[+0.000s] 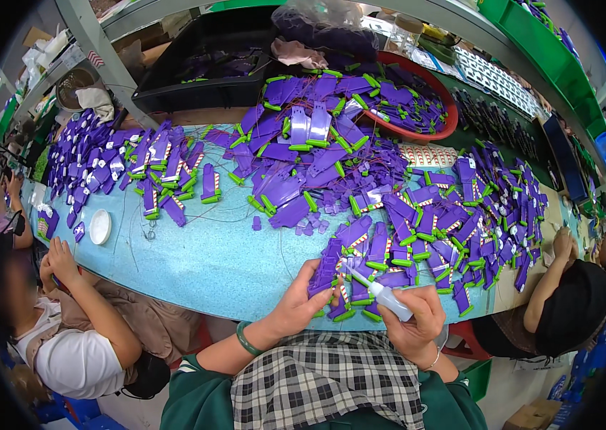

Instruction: The person applies glue from a small bottle to purple plastic components and attaches green plastic pieces. The person works at a table covered with piles of these parts, handling them one by one to assemble them.

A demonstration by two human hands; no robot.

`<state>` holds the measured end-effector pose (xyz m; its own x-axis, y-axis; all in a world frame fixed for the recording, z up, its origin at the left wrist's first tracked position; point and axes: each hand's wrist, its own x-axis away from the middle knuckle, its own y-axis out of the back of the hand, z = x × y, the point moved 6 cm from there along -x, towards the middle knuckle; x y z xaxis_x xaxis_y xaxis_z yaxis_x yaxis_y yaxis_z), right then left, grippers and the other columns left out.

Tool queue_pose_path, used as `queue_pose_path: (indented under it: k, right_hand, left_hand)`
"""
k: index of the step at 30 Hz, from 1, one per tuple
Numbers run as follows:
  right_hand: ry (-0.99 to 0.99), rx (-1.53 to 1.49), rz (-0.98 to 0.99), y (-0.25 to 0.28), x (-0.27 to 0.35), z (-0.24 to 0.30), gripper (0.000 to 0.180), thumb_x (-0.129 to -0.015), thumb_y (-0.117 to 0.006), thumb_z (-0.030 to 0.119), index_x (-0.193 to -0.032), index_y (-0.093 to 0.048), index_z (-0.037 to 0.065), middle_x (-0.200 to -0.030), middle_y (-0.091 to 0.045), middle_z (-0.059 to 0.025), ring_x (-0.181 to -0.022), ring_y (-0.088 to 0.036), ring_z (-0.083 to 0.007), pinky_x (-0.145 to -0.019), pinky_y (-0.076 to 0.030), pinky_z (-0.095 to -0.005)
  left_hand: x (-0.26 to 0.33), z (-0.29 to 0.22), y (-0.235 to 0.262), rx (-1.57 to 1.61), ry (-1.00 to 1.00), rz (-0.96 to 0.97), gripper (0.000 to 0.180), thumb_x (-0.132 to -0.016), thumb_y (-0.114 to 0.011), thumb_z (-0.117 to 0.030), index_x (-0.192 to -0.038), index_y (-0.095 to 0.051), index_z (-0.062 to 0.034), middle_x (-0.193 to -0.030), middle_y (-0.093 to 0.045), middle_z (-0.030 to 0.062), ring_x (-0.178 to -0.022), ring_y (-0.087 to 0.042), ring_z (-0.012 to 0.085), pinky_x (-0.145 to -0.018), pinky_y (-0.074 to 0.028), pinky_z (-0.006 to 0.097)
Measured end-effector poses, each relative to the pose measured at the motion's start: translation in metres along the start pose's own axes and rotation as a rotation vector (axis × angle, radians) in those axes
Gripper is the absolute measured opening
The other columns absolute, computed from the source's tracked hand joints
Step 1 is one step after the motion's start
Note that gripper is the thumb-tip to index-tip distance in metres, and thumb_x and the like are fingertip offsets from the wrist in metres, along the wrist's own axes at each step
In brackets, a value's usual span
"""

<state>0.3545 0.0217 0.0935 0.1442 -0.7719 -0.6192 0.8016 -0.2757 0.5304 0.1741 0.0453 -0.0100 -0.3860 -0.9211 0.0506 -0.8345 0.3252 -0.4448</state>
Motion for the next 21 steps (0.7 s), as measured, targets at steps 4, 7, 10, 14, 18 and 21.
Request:
queue_pose_path:
  k: [4,7,10,14,18,21]
  right_hand:
    - [0.005,0.006,0.007,-0.0001,-0.0008,0.0029,0.041,-0.062,-0.082,-0.001,-0.099,-0.065,0.005,-0.082,-0.058,-0.0087,-0.067,-0.058,-0.0185,-0.056,-0.046,-0.0288]
    - [0.006,0.005,0.007,-0.0009,-0.0003,0.0026,0.041,-0.062,-0.082,-0.002,-0.099,-0.065,0.005,-0.082,-0.058,-0.0087,-0.066,-0.058,-0.0186,-0.056,-0.046,-0.0289]
    - [0.006,0.007,0.01,-0.0011,-0.0003,0.0033,0.041,-0.062,-0.082,-0.002,-0.099,-0.065,0.005,-0.082,-0.058,-0.0086,-0.066,-0.058,-0.0186,-0.055,-0.046,-0.0289]
    - [0.001,0.01,0.02,-0.0013,-0.0004,0.0029,0.042,-0.062,-0.082,-0.002,-0.099,-0.065,0.005,-0.081,-0.058,-0.0085,-0.066,-0.058,-0.0185,-0.055,-0.046,-0.029]
    - [0.01,0.01,0.019,-0.002,-0.0015,0.0028,0.042,-0.062,-0.082,-0.002,-0.1,-0.064,0.005,-0.081,-0.058,-0.0084,-0.066,-0.058,-0.0183,-0.054,-0.045,-0.0288]
    - [0.026,0.015,0.011,-0.0018,-0.0019,0.0036,0.043,-0.062,-0.083,-0.001,-0.1,-0.065,0.005,-0.08,-0.059,-0.0085,-0.065,-0.058,-0.0183,-0.053,-0.045,-0.0281]
  left_hand:
    - [0.0007,0.004,0.0017,-0.107,-0.014,-0.001,0.041,-0.095,-0.051,-0.007,-0.131,-0.031,0.0005,-0.109,-0.052,0.0089,-0.095,-0.055,0.0148,-0.086,-0.047,0.033]
    - [0.0021,0.0043,0.0012,-0.148,-0.009,-0.023,0.042,-0.095,-0.05,-0.005,-0.132,-0.03,0.001,-0.109,-0.052,0.0086,-0.095,-0.055,0.014,-0.087,-0.047,0.032]
    - [0.0025,0.0048,0.0022,-0.2,-0.01,-0.026,0.043,-0.095,-0.05,-0.003,-0.133,-0.03,0.0011,-0.11,-0.052,0.0086,-0.095,-0.055,0.0133,-0.088,-0.047,0.03]
    - [0.0021,0.005,0.0027,-0.228,-0.01,-0.029,0.044,-0.095,-0.05,-0.002,-0.134,-0.03,0.0008,-0.112,-0.052,0.0086,-0.095,-0.055,0.0131,-0.087,-0.047,0.03]
    - [0.0022,0.0032,0.0035,-0.298,-0.014,-0.035,0.043,-0.094,-0.049,-0.002,-0.133,-0.031,0.0002,-0.113,-0.053,0.0088,-0.095,-0.055,0.0132,-0.086,-0.048,0.031]
    - [0.0015,0.0028,0.0039,-0.186,-0.023,-0.032,0.043,-0.095,-0.05,-0.004,-0.133,-0.032,0.0001,-0.11,-0.054,0.0089,-0.093,-0.056,0.0132,-0.084,-0.048,0.031]
